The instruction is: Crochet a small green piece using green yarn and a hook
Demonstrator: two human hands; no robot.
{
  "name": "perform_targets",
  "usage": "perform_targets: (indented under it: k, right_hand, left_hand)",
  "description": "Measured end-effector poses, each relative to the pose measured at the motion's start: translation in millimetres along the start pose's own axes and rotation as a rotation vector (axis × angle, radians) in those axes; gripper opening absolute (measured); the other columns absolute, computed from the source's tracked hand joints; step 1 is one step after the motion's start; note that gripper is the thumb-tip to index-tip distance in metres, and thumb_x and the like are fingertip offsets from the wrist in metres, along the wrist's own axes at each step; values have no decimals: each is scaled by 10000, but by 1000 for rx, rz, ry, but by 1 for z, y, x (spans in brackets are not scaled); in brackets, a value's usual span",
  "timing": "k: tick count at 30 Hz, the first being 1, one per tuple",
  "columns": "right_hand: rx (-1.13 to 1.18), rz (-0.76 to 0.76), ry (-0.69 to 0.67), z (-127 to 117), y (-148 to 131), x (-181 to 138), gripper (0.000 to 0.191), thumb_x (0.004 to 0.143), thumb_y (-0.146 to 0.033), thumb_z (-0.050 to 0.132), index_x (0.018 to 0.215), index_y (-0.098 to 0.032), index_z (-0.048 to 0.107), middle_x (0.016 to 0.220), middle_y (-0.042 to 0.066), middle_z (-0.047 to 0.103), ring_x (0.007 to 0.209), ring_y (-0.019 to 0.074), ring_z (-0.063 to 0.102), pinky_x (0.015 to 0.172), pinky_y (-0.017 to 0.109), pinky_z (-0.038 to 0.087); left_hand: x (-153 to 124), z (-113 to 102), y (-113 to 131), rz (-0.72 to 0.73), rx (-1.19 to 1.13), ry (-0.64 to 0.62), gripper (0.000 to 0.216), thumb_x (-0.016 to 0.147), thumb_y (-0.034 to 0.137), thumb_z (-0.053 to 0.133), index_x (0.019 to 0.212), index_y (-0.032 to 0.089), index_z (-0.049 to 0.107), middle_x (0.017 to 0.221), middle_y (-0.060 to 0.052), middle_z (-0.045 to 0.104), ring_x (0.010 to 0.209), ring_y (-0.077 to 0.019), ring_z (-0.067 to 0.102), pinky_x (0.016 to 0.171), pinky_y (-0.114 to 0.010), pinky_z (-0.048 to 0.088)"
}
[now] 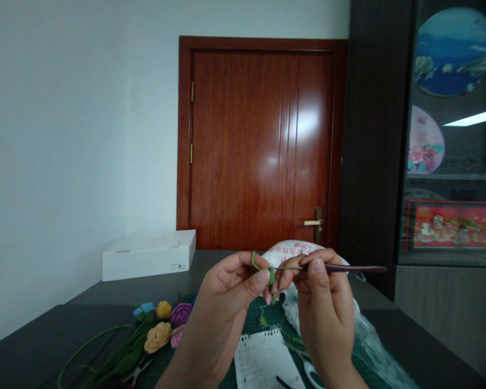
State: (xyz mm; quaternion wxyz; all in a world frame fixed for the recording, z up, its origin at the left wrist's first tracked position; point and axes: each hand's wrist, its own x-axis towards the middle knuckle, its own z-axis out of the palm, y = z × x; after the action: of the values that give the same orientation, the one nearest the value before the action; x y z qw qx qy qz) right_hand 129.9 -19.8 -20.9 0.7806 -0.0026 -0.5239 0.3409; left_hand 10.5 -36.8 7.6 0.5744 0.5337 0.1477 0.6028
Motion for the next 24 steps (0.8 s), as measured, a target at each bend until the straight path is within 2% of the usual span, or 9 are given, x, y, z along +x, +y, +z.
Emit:
perform_targets:
  k: [12, 24]
  right_hand:
    - [-48, -3, 25, 1, 0, 0, 215, 1054, -299, 467, 871, -235, 562, 659, -40, 637, 540, 133, 627, 600, 301, 574]
    - [-35, -21, 27, -1, 2, -1, 229, 1065, -269, 435, 890, -231, 578, 715, -25, 662, 541, 114, 624, 573, 271, 568]
  left_hand:
    - [-1, -3, -3, 1, 1, 8, 97, 796, 181, 790, 824, 130, 713, 763, -60, 707, 716, -165, 596, 671, -276, 440]
    - [-2, 0, -2, 1, 22, 11, 92, 806, 192, 780, 830, 130, 716, 761, -63, 699, 734, -181, 588, 687, -292, 436]
